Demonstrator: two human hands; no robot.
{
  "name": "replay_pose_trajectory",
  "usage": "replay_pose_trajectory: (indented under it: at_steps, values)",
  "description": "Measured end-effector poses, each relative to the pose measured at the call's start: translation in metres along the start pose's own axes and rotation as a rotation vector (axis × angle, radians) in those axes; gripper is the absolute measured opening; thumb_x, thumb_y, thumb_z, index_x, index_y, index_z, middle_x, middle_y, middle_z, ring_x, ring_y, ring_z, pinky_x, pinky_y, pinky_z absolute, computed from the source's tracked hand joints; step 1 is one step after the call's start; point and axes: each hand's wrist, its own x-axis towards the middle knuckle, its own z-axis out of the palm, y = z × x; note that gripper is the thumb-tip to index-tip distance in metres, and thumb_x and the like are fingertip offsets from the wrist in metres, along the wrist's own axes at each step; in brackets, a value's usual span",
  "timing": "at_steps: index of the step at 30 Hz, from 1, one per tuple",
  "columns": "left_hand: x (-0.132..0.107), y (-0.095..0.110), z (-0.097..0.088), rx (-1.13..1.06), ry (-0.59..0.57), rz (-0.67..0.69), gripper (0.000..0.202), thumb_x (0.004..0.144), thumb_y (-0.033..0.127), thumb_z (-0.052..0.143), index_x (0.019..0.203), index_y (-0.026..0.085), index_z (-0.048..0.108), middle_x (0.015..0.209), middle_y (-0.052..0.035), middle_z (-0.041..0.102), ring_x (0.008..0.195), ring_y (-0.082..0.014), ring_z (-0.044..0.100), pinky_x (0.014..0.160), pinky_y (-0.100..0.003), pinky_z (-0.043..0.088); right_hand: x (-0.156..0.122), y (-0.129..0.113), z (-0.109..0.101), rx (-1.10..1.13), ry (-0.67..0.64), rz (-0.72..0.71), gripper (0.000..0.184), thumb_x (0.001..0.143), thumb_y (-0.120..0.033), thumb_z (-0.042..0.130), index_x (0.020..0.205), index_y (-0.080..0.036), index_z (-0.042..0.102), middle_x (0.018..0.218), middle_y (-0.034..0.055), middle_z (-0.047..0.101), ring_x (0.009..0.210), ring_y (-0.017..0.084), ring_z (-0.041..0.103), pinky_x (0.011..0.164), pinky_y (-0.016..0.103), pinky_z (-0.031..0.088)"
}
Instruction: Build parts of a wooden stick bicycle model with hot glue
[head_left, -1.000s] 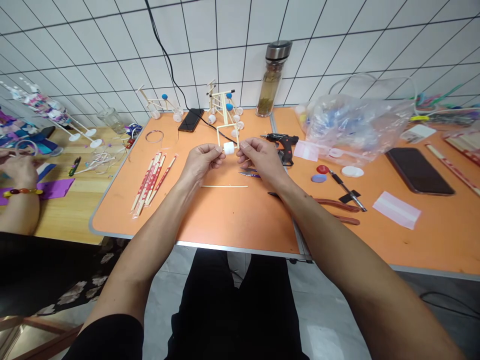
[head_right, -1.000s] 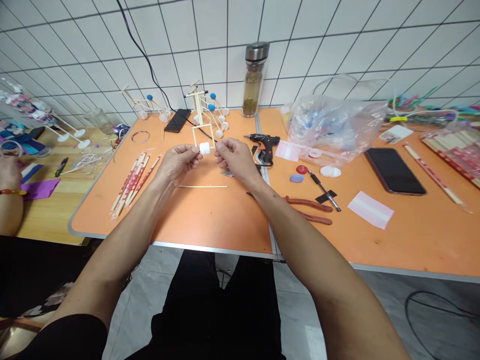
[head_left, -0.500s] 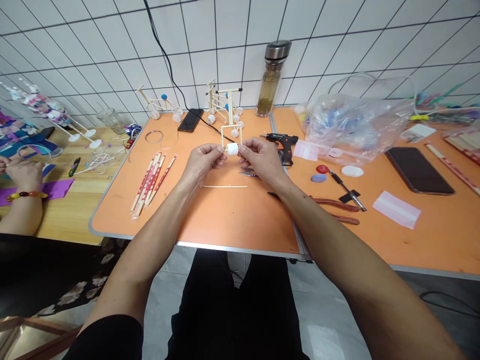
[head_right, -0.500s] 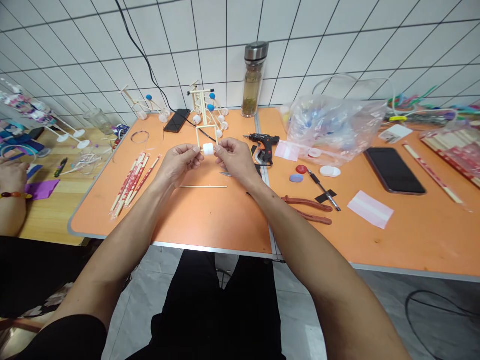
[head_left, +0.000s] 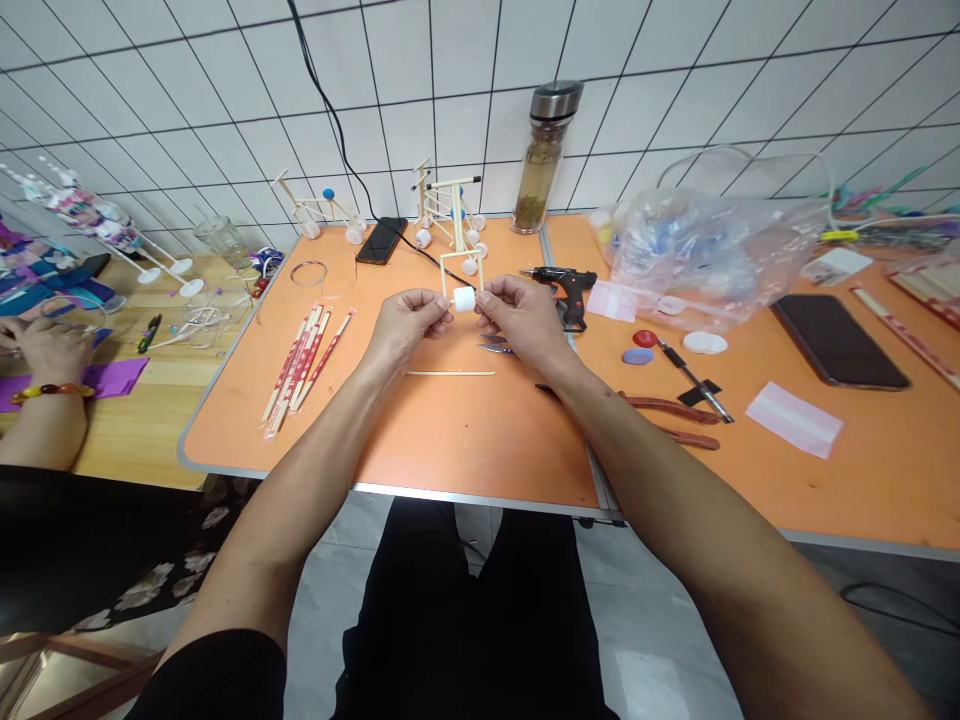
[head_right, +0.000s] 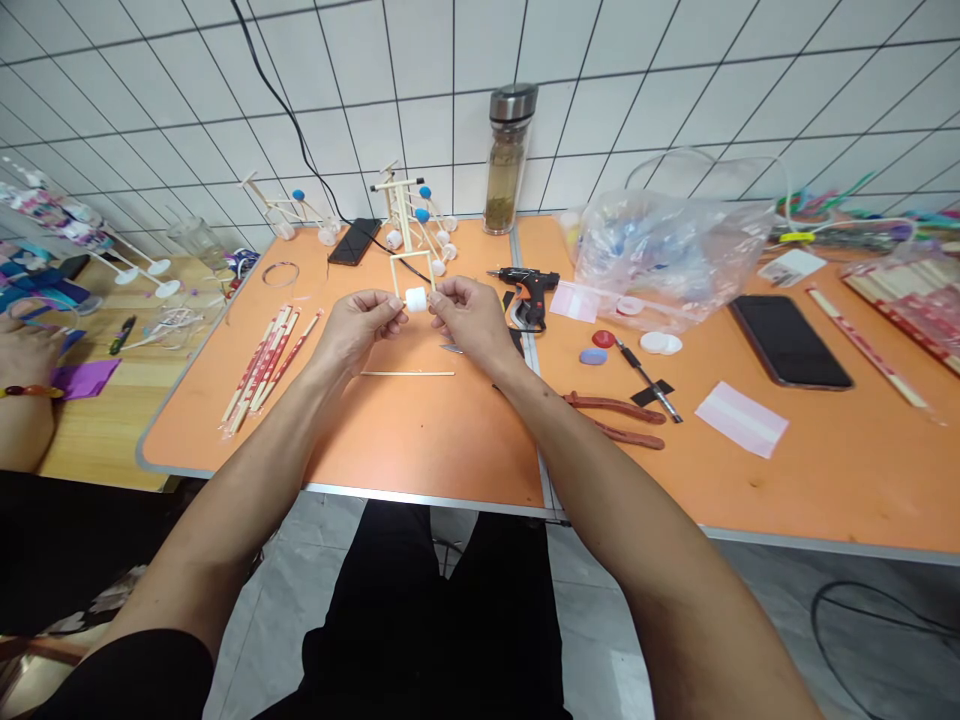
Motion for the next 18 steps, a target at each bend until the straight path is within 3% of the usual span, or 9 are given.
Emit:
replay_pose_trajectory:
  at_steps: [6,18]
  values:
    - [-0.0008,0.0002,0.0007,0.001,0.008,0.000,0.025,0.083,0.030,0.096,0.078,0.016,0.076,0.071,-0.0023,0.076,0.057,-0.0079,0.060,0.058,-0.020,0.048,-0.0003,0.0004,-0.0005,0.002,-0.015,-0.009,0.044,0.089,-0.061,0.092,0.088,-0.021,0.073,0.077,0.0014,0.075,0.065,0.014,0.070,0.058,0.024,0.058]
    - [-0.0015,0.0022,0.0008,-0.007,0.020,0.002,0.023,0.085,0.030,0.096,0.080,0.016,0.077,0.072,-0.0014,0.075,0.057,-0.0069,0.059,0.058,-0.020,0.046,-0.0006,-0.0007,-0.0004,-0.017,-0.003,0.013,0.043,0.091,-0.061,0.091,0.088,-0.022,0.073,0.073,0.0008,0.073,0.063,0.013,0.068,0.057,0.024,0.058]
